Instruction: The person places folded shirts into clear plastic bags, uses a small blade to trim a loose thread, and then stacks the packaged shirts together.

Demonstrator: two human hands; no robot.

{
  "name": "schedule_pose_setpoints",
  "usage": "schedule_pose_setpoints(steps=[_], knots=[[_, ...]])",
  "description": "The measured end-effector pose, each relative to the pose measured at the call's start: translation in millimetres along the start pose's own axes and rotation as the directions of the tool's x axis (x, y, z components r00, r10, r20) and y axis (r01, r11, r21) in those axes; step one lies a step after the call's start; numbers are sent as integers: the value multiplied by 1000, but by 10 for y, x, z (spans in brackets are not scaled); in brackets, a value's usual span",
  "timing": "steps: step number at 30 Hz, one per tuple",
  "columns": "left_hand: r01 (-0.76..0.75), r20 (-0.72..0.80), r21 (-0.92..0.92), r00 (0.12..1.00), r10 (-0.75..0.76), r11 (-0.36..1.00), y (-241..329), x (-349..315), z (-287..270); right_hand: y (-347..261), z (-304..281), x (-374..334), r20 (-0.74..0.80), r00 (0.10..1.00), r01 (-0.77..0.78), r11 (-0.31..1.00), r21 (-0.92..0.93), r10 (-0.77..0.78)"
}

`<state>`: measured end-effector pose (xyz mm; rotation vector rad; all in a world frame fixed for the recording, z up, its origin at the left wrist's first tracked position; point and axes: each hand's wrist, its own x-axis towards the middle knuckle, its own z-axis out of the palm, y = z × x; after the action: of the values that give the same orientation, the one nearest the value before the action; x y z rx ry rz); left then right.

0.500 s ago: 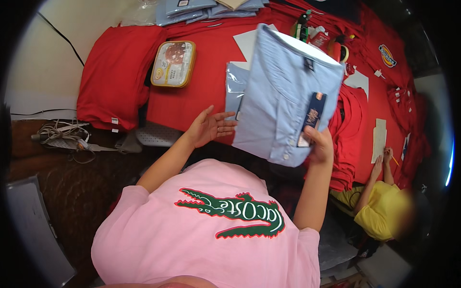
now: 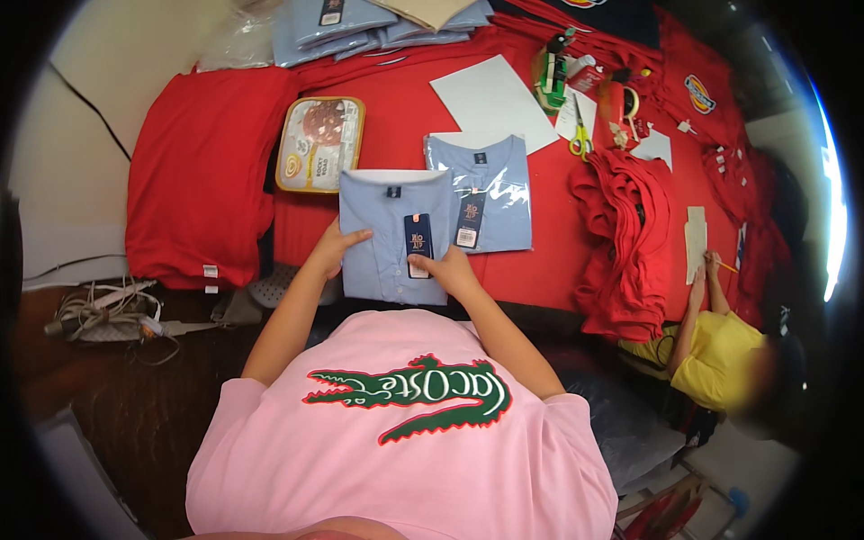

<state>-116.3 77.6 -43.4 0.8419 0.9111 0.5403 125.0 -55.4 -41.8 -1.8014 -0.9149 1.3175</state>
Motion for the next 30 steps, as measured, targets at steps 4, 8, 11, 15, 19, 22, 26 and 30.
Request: schedule_pose_setpoints(steps=[4, 8, 11, 15, 19, 22, 26, 30], knots=[[45, -136, -83, 989, -56, 996, -141, -61, -96, -551, -483, -54, -478, 857, 42, 952, -304, -191], [47, -109, -62, 993, -53, 997, -139, 64, 41, 196, -1547, 292, -658, 676, -110, 837, -536, -333], [32, -142, -61, 989, -41, 998, -193, 64, -35, -166, -1512, 354, -282, 943, -107, 966, 236, 173], [46, -151, -73, 987, -57, 996, -147, 99, 39, -758, -1546, 265, 3, 993, -121, 985, 124, 121], [7, -160, -114, 987, -25, 994, -170, 184, 189, -1930, -2014, 207, 69, 991, 112, 993, -24, -110], [-28, -103, -115, 995, 16, 993, -98, 365, 441, -2823, -2230, 540, 10, 947, 320, 944, -82, -321], [-62, 24, -54, 998, 64, 997, 528, 601, 1032, -3818, -2309, 1672, 10, 918, 396, 918, -19, -396], [-37, 53, -233, 997, 50, 972, 773, 773, 1287, -4193, -2166, 3154, 122, 871, 486, 872, -63, -477]])
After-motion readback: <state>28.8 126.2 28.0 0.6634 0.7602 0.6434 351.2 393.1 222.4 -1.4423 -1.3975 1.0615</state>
